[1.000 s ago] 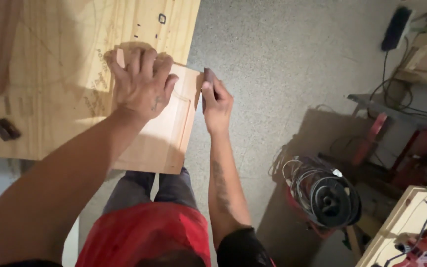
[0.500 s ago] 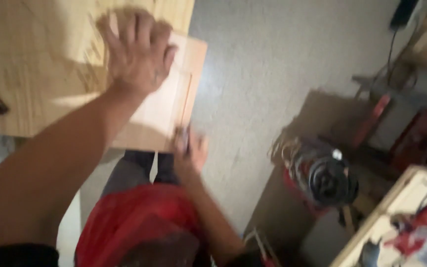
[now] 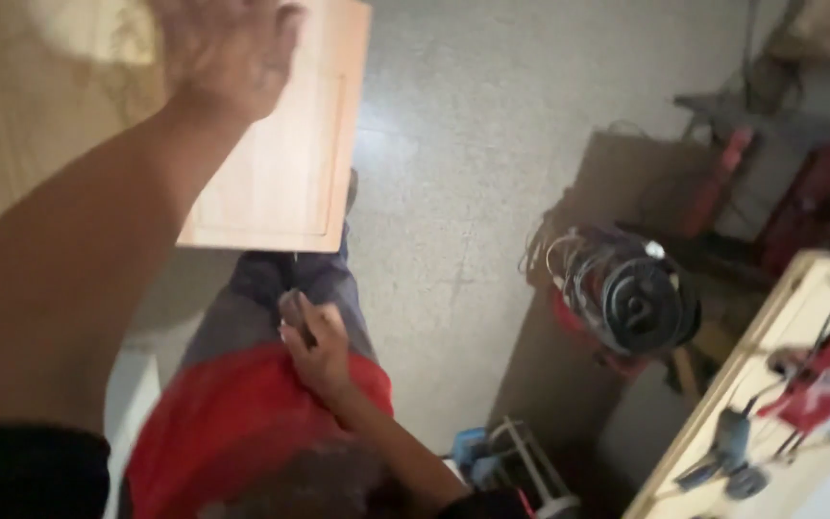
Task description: The person sands the edges and faces of a wooden panel with a sanding block and then handles and displays multiple wooden panels from a stack on a workbench.
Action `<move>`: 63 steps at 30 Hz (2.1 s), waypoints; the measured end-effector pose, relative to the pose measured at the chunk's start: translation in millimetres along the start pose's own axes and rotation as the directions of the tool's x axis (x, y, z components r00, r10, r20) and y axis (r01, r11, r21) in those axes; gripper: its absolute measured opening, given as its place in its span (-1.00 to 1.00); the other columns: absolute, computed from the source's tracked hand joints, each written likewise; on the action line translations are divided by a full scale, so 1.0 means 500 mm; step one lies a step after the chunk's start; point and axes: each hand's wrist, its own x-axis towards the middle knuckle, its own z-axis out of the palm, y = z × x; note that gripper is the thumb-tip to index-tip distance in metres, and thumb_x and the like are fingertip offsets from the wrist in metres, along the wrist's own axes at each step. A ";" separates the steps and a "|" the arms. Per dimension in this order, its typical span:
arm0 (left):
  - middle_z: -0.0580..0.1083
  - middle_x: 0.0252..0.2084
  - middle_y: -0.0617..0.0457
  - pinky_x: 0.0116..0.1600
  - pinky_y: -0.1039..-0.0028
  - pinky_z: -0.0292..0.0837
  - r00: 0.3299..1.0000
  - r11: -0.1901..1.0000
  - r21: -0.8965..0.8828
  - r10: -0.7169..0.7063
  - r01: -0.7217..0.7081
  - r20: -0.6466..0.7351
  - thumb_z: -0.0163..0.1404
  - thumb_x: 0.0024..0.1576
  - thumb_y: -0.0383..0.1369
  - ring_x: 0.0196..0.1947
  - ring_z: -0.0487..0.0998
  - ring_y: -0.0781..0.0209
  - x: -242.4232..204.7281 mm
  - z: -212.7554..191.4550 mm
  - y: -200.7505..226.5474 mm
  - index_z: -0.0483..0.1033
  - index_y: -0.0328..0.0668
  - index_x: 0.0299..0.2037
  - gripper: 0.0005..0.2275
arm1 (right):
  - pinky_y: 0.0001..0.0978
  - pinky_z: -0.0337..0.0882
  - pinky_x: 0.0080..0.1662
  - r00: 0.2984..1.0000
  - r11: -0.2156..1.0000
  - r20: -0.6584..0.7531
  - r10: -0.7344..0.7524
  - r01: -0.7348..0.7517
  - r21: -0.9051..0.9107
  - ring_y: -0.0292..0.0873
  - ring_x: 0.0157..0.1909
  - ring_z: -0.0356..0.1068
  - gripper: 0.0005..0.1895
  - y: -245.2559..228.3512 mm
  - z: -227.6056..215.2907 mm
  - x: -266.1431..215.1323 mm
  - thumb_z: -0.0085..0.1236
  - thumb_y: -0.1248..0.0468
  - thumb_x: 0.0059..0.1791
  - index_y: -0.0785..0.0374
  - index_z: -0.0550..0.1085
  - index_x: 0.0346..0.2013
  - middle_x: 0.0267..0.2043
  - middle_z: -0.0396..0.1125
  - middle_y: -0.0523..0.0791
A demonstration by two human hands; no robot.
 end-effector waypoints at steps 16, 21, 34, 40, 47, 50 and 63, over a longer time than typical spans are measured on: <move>0.40 0.32 0.16 0.29 0.18 0.13 0.823 0.740 0.457 0.567 -0.494 -0.028 -0.34 0.37 0.13 0.34 0.29 0.09 0.010 0.036 0.018 0.46 0.25 0.20 -0.58 | -0.50 0.18 -0.32 0.789 0.282 -0.297 0.538 0.163 0.945 -0.32 -0.34 0.13 -0.76 -0.103 -0.047 0.376 -0.10 0.09 0.15 0.20 0.29 -0.06 -0.26 0.14 -0.19; 0.42 0.32 0.14 0.27 0.09 0.17 0.781 0.724 0.441 0.619 -0.531 -0.076 -0.37 0.40 0.10 0.33 0.30 0.06 -0.004 0.035 0.003 0.49 0.22 0.23 -0.56 | -0.08 0.27 0.27 0.687 0.295 -0.297 0.663 0.125 0.947 0.00 0.43 0.14 -0.20 -0.076 -0.057 0.448 -0.05 -0.02 0.03 0.25 0.12 0.51 0.38 0.16 0.11; 0.30 0.37 0.04 0.28 0.15 0.13 0.854 0.733 0.453 0.499 -0.507 0.149 -0.55 0.36 0.16 0.33 0.23 0.00 0.011 0.021 0.026 0.31 0.24 0.33 -0.47 | -0.43 0.09 -0.41 0.962 0.528 0.224 0.153 -0.272 0.804 -0.33 -0.46 0.10 -0.56 -0.049 -0.221 0.483 0.08 -0.16 0.03 0.15 0.33 -0.25 -0.45 0.17 -0.23; 0.35 0.33 0.08 0.31 0.14 0.08 0.838 0.791 0.290 0.539 -0.538 0.084 -0.35 0.34 -0.08 0.37 0.21 0.02 0.025 0.013 0.026 0.42 0.15 0.26 -0.61 | -0.11 0.36 0.27 0.991 0.986 -0.028 -0.130 0.132 0.100 0.02 0.29 0.35 -0.45 -0.027 -0.231 0.449 -0.20 -0.04 0.20 0.29 0.37 0.31 0.29 0.36 0.03; 0.30 0.36 -0.03 0.39 0.01 0.04 0.771 0.703 0.320 0.603 -0.635 0.206 -0.31 0.26 -0.16 0.36 0.22 -0.06 0.037 0.013 0.019 0.30 0.10 0.30 -0.60 | -0.40 0.29 -0.28 0.974 0.917 0.096 0.207 -0.227 0.328 -0.33 -0.34 0.28 -0.56 -0.022 -0.221 0.452 0.01 -0.04 0.09 0.12 0.54 0.12 -0.36 0.36 -0.24; 0.37 0.32 -0.02 0.31 0.16 0.26 0.616 0.554 0.288 0.757 -0.781 0.217 -0.24 0.30 -0.21 0.35 0.27 0.00 0.055 0.015 0.027 0.42 -0.04 0.18 -0.68 | -0.49 0.46 -0.23 0.956 0.587 0.130 0.264 -0.266 0.765 -0.28 -0.22 0.36 -0.62 -0.036 -0.127 0.337 0.16 0.19 0.07 0.28 0.49 0.14 -0.07 0.36 -0.16; 0.41 0.10 -0.18 0.22 0.13 0.26 0.868 0.946 0.265 0.284 -0.186 -0.407 -0.03 0.41 -0.07 0.08 0.36 -0.12 -0.016 0.058 0.013 0.48 -0.24 0.06 -0.66 | -0.26 0.54 -0.15 0.889 -0.229 0.258 0.379 -0.180 0.957 -0.09 -0.21 0.53 -0.71 0.065 -0.018 0.363 0.21 0.21 0.04 0.34 0.53 -0.04 -0.20 0.54 -0.01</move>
